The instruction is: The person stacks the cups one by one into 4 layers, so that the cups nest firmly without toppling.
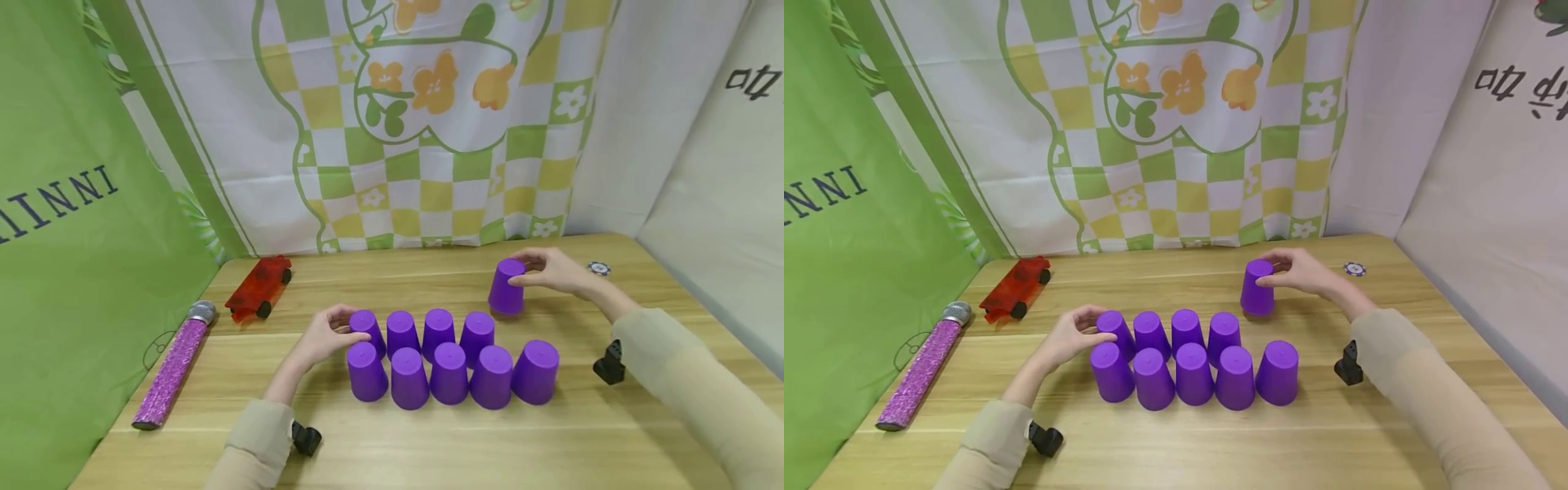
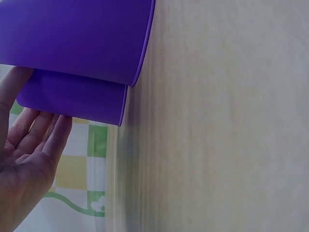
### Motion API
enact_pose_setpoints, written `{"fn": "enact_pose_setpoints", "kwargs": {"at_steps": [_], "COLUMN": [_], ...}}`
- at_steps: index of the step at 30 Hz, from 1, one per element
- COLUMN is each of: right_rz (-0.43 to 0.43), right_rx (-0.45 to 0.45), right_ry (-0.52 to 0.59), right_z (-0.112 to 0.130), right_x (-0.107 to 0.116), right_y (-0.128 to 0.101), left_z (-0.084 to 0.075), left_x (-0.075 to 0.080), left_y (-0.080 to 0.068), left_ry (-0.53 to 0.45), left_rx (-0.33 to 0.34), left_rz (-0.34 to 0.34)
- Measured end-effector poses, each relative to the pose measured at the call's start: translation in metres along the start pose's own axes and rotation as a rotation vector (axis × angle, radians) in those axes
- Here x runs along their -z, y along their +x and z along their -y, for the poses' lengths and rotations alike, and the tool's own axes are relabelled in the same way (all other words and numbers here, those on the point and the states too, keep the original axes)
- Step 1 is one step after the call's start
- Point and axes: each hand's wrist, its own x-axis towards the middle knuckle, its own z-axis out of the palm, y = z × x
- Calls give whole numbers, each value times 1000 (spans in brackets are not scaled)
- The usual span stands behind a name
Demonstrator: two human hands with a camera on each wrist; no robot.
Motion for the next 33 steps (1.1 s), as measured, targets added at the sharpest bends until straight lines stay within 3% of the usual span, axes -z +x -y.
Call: {"fn": "enact_pose_setpoints", "kwargs": {"at_steps": [20,33], "right_rz": [118,162], "right_rx": [97,150], "right_ry": [84,88], "right_z": [17,23], "right_x": [-39,-50], "right_y": [40,54], "left_z": [1,2], "left_x": [1,1], "left_y": [1,1], "left_ry": [12,18], "left_rx": [-20,-16], "left_rz": [10,-2]}}
